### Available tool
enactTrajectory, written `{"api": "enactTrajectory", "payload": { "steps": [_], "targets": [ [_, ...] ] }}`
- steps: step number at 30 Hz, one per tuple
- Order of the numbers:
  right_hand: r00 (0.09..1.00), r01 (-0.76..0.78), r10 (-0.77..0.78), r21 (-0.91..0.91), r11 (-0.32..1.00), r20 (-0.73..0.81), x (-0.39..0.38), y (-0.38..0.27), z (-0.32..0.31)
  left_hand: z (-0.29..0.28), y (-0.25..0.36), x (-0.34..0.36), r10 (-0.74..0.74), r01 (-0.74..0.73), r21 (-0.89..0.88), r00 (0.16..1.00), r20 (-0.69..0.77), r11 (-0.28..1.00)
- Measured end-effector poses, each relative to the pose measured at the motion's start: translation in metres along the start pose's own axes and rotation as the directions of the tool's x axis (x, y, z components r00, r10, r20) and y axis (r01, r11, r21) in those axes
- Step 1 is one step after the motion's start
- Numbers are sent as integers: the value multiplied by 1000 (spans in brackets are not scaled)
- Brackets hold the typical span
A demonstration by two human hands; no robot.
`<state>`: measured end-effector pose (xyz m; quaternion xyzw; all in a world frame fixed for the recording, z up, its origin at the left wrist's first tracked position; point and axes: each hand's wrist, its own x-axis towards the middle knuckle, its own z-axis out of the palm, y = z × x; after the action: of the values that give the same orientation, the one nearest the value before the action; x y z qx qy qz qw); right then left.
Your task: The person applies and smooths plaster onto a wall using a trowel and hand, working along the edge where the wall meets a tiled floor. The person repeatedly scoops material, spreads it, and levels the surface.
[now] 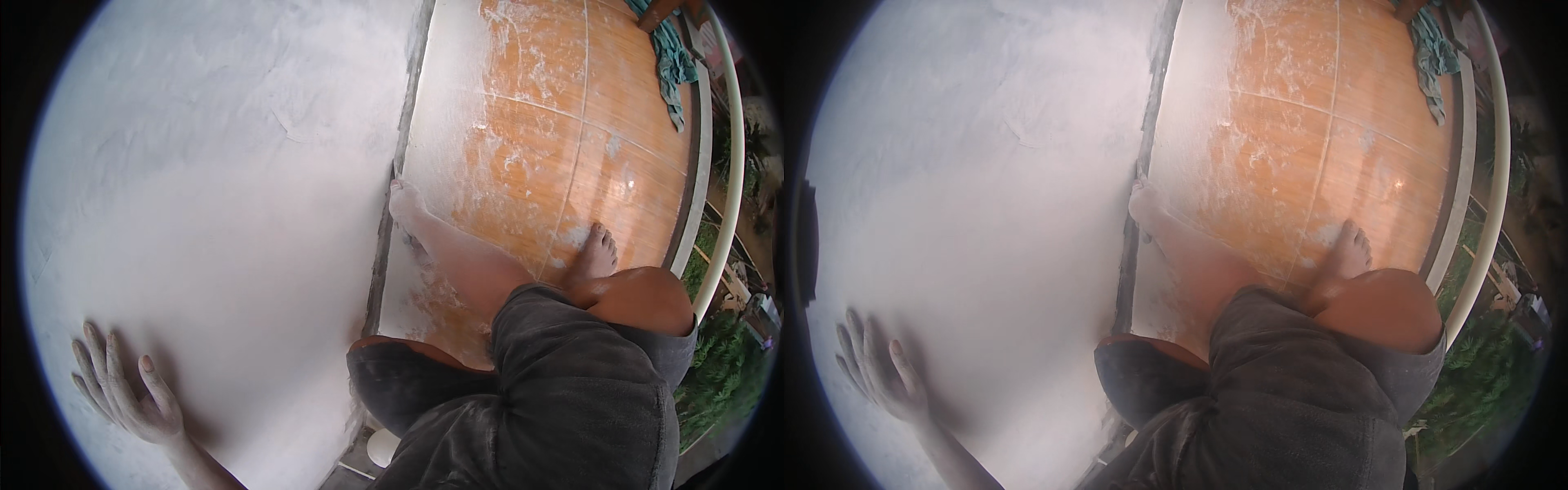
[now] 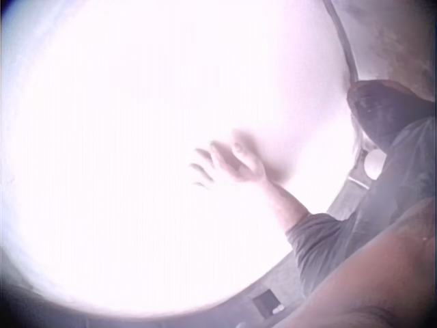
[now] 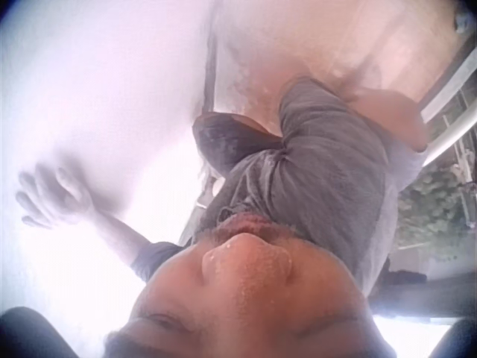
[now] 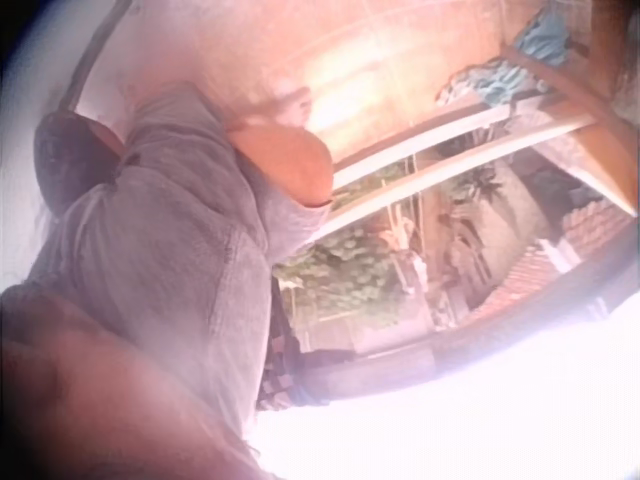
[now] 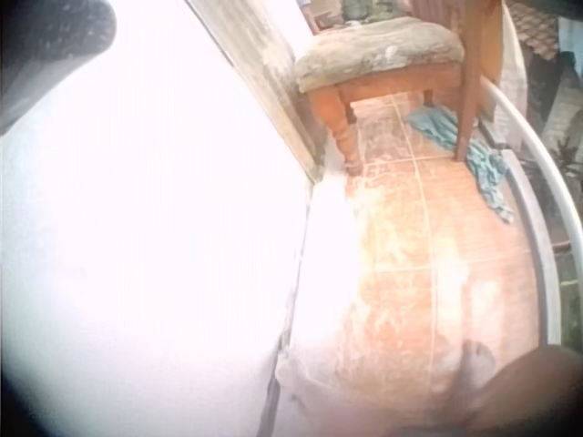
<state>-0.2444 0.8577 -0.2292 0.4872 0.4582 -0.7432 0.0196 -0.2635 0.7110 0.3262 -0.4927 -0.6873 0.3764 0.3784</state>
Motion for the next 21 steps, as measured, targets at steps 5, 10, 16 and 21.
{"api": "enactTrajectory", "payload": {
  "steps": [5, 10, 16, 21],
  "targets": [
    [996, 89, -89, -1, 996, 16, 13, -10, -10, -1, -1, -2, 20, -20, 11, 1000, -13, 1000],
    [961, 260, -268, -99, 960, -72, 25, -11, -13, -8, 0, -5, 16, -16, 37, 1000, -25, 999],
    [991, 18, -30, 88, 996, 128, -28, -5, -6, -20, -4, -16, 1, 0, 29, 1000, -27, 1000],
    [956, 288, -269, 181, 940, -119, -55, 46, 33, -22, -15, -17, 45, -45, 26, 999, -8, 999]
  ]
}}
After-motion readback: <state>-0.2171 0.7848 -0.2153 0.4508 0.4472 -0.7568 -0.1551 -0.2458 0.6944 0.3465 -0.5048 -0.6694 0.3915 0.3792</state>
